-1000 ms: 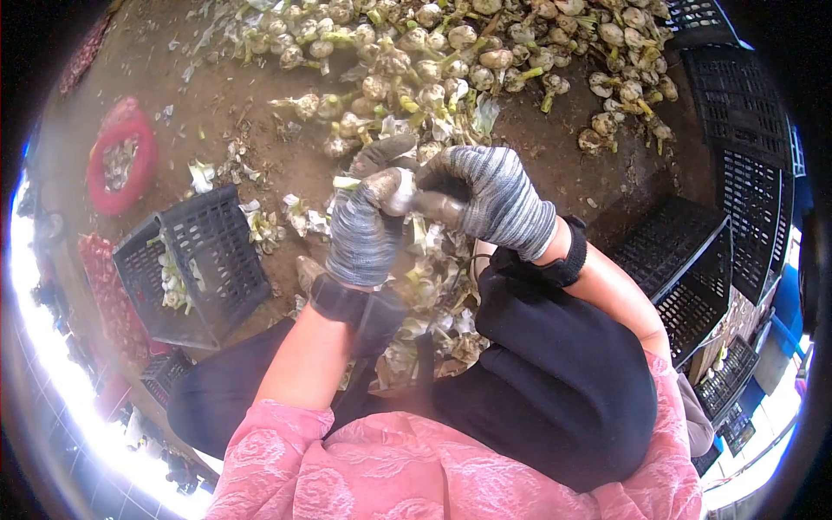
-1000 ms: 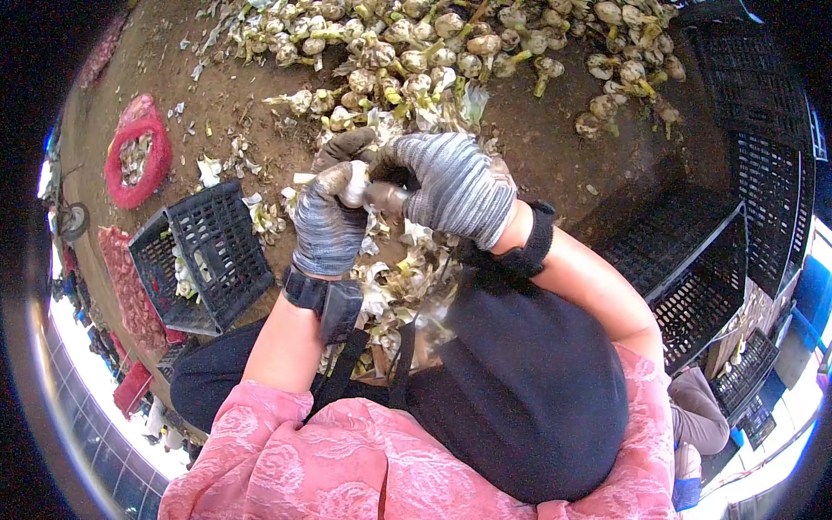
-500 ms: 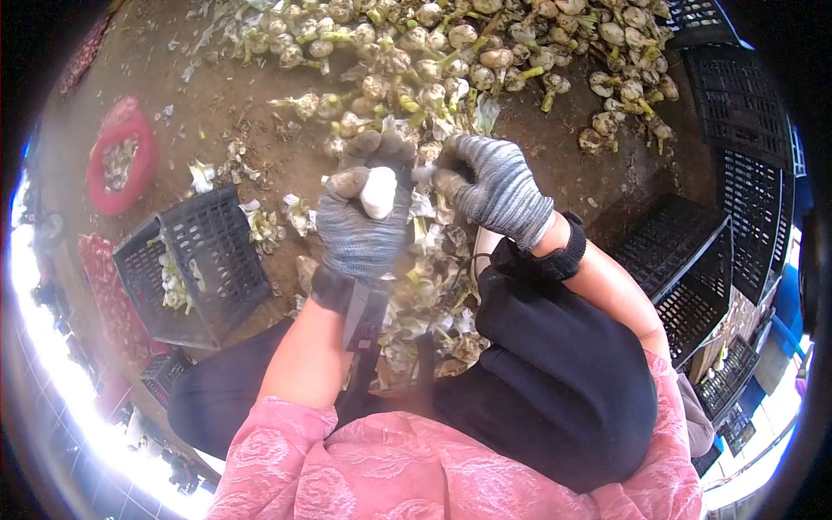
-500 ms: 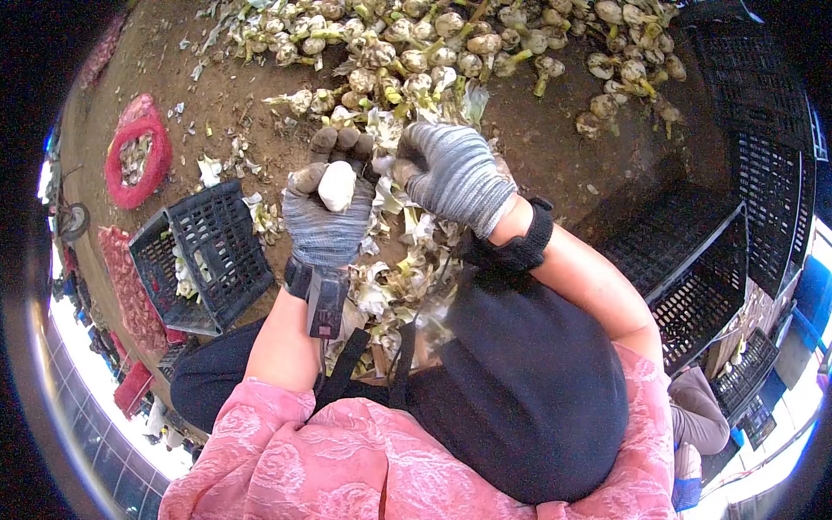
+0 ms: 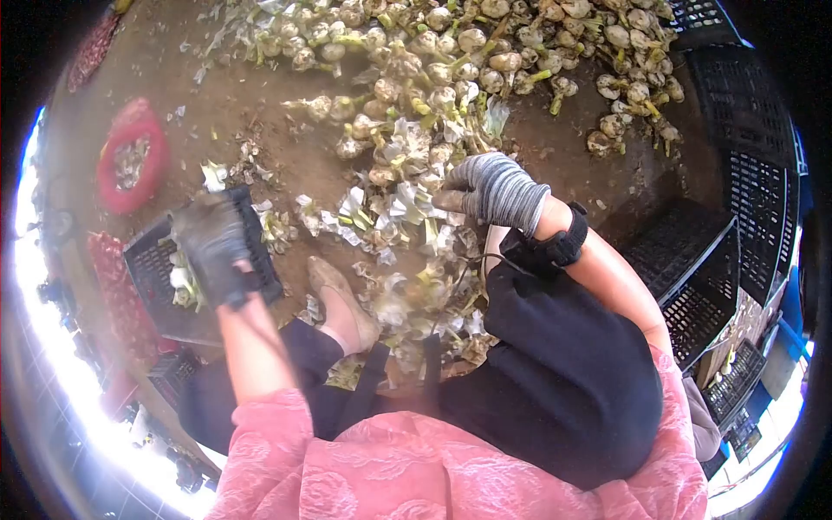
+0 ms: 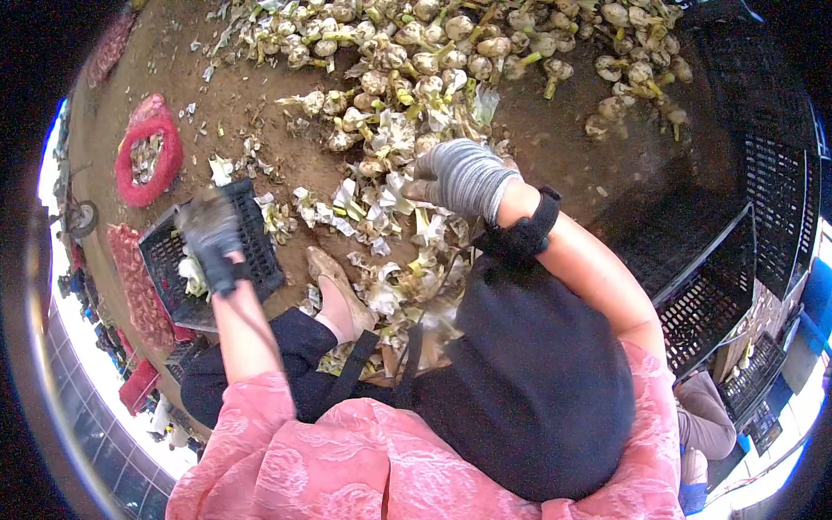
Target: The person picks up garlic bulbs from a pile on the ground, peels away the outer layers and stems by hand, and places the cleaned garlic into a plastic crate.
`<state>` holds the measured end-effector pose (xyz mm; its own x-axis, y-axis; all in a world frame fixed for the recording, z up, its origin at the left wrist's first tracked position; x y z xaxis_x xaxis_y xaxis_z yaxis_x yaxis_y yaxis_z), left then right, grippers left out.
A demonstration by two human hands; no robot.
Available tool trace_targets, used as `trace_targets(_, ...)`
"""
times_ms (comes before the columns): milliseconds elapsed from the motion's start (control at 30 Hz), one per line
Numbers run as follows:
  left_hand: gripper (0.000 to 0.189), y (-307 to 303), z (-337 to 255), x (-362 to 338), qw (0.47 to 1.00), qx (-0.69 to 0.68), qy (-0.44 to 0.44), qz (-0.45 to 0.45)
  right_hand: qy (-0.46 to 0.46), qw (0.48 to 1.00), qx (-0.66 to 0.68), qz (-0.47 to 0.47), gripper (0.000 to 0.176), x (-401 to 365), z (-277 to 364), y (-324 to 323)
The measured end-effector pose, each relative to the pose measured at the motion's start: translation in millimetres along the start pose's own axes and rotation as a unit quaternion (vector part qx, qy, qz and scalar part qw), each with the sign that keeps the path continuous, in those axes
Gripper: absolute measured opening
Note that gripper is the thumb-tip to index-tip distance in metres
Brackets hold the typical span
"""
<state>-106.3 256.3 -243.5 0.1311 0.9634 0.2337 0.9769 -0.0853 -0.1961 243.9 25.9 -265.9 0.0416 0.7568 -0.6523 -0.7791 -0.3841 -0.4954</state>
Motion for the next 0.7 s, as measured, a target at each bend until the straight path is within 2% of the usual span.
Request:
trace_targets(33, 0.029, 40, 15, -12, 0.982, 0.16, 0.003, 0.102, 0.003, 1.0, -0.005, 0.01, 0.026, 1, 0, 3)
trace_targets(67, 0.021, 81, 29, -25, 0.937, 0.292, 0.024, 0.192, -0.047, 0.999, -0.013, -0.022, 0.024, 0, 4, 4)
trace_targets(100, 0.025, 110, 39, -43, 0.95, 0.233, -0.052, 0.201, -0.048, 0.999, -0.016, -0.02, 0.024, 0, 2, 7)
trace_targets(133, 0.033, 138, 48, -64, 0.954, 0.179, -0.131, 0.201, -0.109, 0.99, -0.027, -0.085, 0.023, -7, 11, -2)
trace_targets(167, 0.039, 166, 55, -78, 0.956, 0.162, -0.143, 0.198, -0.169, 0.974, -0.037, -0.149, 0.021, -18, 20, -11)
trace_targets(200, 0.045, 184, 74, -83, 0.957, 0.145, -0.155, 0.195, -0.147, 0.983, -0.012, -0.107, 0.02, -18, 17, -10)
trace_targets(233, 0.053, 194, 86, -77, 0.95, 0.202, -0.095, 0.22, -0.146, 0.984, -0.012, -0.107, 0.02, -19, 19, -12)
trace_targets(300, 0.059, 213, 91, -76, 0.912, 0.255, -0.131, 0.292, -0.074, 0.996, 0.043, -0.02, 0.02, -13, 8, -5)
trace_targets(333, 0.058, 223, 84, -72, 0.873, 0.337, -0.088, 0.342, -0.082, 0.995, 0.054, -0.026, 0.022, -16, 11, -9)
trace_targets(367, 0.058, 225, 85, -72, 0.872, 0.336, -0.088, 0.345, -0.078, 0.995, 0.057, -0.026, 0.022, -16, 12, -10)
trace_targets(433, 0.057, 224, 87, -69, 0.818, 0.435, -0.073, 0.369, -0.074, 0.994, 0.068, -0.03, 0.025, -15, 13, -12)
trace_targets(467, 0.052, 223, 80, -70, 0.845, 0.408, -0.046, 0.344, -0.067, 0.995, 0.068, -0.032, 0.027, -14, 12, -11)
trace_targets(500, 0.05, 226, 77, -75, 0.887, 0.295, -0.072, 0.349, -0.064, 0.995, 0.068, -0.033, 0.027, -14, 10, -11)
trace_targets(533, 0.05, 220, 91, -80, 0.918, 0.214, -0.117, 0.312, -0.071, 0.994, 0.075, -0.035, 0.028, -13, 10, -11)
trace_targets(567, 0.051, 218, 97, -86, 0.94, 0.131, -0.162, 0.271, -0.079, 0.993, 0.083, -0.037, 0.028, -14, 11, -12)
trace_targets(600, 0.051, 218, 99, -88, 0.94, 0.13, -0.162, 0.272, -0.044, 0.99, 0.131, -0.023, 0.034, -13, 6, -14)
trace_targets(633, 0.051, 227, 99, -96, 0.952, -0.026, -0.188, 0.241, -0.042, 0.99, 0.132, -0.024, 0.034, -14, 8, -16)
trace_targets(700, 0.052, 254, 3, -109, 0.932, -0.184, -0.149, 0.274, 0.002, 0.972, 0.189, -0.137, 0.041, -17, -3, -41)
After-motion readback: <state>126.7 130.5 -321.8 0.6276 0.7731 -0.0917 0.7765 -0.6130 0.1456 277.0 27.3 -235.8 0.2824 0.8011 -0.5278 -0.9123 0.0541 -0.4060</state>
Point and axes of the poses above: each hand's wrist, its own x-axis towards the middle knuckle, its own y-axis out of the palm, z = x × y, the point moved 10 cm from there along x, towards the middle knuckle, and after that the axes turned 15 degrees about y, right-handed, at the moved point
